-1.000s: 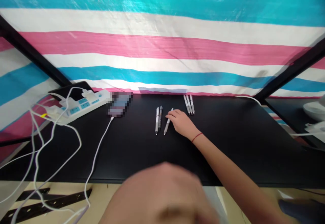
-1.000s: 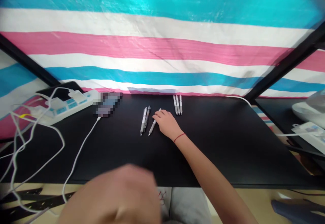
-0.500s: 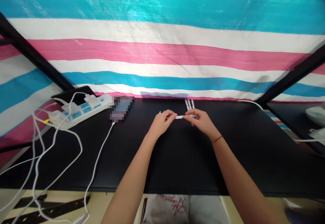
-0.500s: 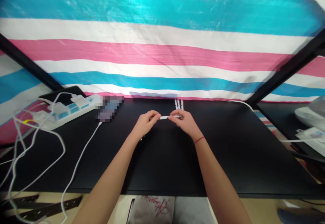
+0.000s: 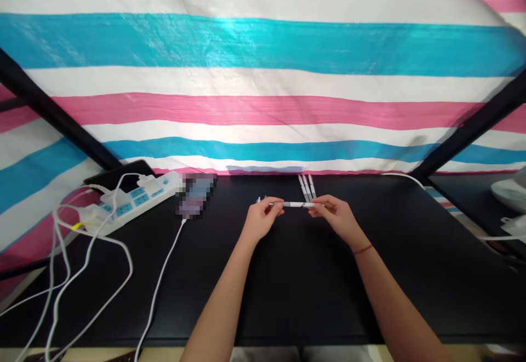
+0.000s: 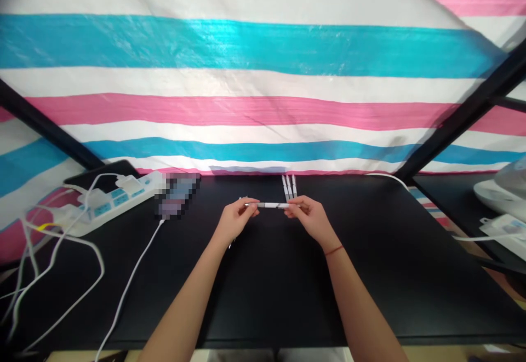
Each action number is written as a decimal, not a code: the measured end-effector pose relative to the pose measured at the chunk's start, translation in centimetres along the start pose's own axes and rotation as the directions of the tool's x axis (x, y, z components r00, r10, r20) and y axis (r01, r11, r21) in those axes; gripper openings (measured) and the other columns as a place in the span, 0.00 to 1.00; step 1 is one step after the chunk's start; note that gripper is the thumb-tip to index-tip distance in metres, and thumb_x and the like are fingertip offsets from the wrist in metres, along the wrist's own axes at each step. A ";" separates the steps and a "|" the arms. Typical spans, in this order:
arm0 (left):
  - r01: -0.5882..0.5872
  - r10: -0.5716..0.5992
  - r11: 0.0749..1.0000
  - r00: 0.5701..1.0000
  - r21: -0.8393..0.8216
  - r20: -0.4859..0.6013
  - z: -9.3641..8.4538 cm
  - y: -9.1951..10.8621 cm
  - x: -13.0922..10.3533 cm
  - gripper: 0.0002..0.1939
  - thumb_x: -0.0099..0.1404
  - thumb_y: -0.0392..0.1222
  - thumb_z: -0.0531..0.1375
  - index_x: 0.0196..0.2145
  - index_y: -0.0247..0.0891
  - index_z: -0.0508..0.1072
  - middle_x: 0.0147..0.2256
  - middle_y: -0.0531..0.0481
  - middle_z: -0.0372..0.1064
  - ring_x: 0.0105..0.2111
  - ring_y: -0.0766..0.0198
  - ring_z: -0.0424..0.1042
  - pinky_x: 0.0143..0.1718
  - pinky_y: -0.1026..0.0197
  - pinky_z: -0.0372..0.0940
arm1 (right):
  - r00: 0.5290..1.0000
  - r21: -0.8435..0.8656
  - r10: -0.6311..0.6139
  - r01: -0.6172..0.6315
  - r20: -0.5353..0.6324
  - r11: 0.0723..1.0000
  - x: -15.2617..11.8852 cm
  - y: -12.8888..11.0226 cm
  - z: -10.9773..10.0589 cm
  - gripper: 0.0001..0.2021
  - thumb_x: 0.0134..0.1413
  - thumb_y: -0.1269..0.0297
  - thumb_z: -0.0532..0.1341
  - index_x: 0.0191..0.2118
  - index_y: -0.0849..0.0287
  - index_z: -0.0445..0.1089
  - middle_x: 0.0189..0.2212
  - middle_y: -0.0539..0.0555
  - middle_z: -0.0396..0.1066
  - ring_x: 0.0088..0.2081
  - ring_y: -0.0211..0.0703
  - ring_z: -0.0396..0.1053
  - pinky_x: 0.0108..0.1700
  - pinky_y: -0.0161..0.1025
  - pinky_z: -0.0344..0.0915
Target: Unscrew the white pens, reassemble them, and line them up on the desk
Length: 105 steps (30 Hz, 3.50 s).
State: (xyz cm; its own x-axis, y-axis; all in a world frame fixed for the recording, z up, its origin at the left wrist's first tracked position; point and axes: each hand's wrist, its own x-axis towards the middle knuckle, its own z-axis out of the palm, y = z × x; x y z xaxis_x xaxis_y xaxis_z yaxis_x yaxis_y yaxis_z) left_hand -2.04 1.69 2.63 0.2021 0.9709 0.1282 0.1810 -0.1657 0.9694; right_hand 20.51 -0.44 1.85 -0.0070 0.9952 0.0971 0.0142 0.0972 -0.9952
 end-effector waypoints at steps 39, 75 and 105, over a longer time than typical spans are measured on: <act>0.011 -0.013 0.997 1.000 -0.080 -0.026 -0.1 -0.4 -1.3 0.19 0.62 0.51 0.56 0.45 0.35 0.73 0.34 0.45 0.73 0.30 0.65 0.70 0.36 0.61 0.68 | 0.995 0.002 0.001 0.000 -0.101 1.000 0.1 -0.9 1.1 0.17 0.51 0.49 0.61 0.38 0.57 0.65 0.23 0.49 0.67 0.20 0.34 0.63 0.18 0.32 0.57; 0.045 -0.066 0.994 0.976 -0.102 -0.208 -1.1 -0.8 -0.7 0.20 0.61 0.52 0.57 0.45 0.35 0.72 0.35 0.44 0.73 0.29 0.66 0.68 0.32 0.63 0.66 | 0.982 0.241 0.143 -0.110 -0.124 0.964 0.4 -1.2 -1.1 0.17 0.46 0.52 0.64 0.40 0.58 0.70 0.29 0.52 0.69 0.28 0.37 0.67 0.25 0.33 0.64; 0.029 -0.040 0.996 0.991 -0.087 -0.129 -0.7 -1.0 -0.9 0.16 0.62 0.49 0.56 0.43 0.37 0.72 0.35 0.47 0.72 0.29 0.67 0.68 0.32 0.64 0.65 | 0.939 0.362 0.131 -0.007 -0.318 0.932 0.8 -0.6 -1.7 0.15 0.40 0.58 0.71 0.35 0.59 0.75 0.31 0.53 0.74 0.34 0.41 0.74 0.35 0.35 0.73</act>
State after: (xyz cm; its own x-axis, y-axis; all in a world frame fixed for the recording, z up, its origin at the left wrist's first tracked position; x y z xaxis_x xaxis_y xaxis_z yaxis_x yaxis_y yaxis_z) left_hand -3.10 1.06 1.73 0.0691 0.9910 0.1148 0.1026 -0.1215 0.9873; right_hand 22.24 0.33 2.56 0.3133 0.9490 -0.0342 -0.3491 0.0816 -0.9335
